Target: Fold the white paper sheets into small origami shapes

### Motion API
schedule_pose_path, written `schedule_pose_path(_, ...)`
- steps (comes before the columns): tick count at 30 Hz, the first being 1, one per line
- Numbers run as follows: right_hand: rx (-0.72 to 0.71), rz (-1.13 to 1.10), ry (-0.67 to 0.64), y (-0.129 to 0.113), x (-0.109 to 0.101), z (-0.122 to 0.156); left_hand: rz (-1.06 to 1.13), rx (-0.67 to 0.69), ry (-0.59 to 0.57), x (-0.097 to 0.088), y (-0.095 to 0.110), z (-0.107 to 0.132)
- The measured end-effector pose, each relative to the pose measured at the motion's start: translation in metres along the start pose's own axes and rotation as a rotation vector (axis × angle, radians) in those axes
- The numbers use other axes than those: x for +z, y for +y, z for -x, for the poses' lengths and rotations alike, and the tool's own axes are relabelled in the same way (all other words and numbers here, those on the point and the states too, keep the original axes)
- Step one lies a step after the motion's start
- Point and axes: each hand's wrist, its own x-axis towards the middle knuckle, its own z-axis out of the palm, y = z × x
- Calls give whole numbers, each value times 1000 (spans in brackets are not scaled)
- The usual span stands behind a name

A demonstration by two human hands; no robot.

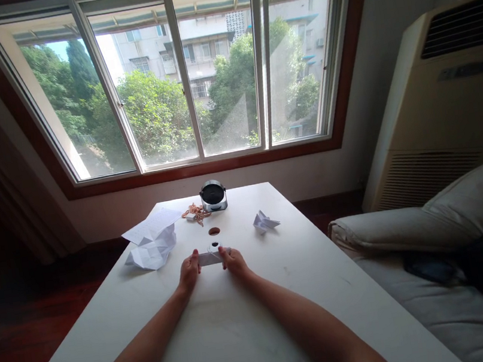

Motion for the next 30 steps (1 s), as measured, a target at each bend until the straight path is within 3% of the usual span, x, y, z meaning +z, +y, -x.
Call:
schedule_pose_path(8, 20, -22, 59, 5, -2, -3, -29, 16, 47, -2, -2, -1)
schedule_pose_path(16, -41, -12, 134, -8, -8, -1, -57, 80, 95, -9, 2, -1)
schedule_pose_path(23, -20, 51, 132, -13, -12, 1, -63, 62, 174, -13, 1, -4)
schedule_pose_path(30, -53, 46, 97, -10, -15, 0, -47, 63, 162, -11, -3, -6)
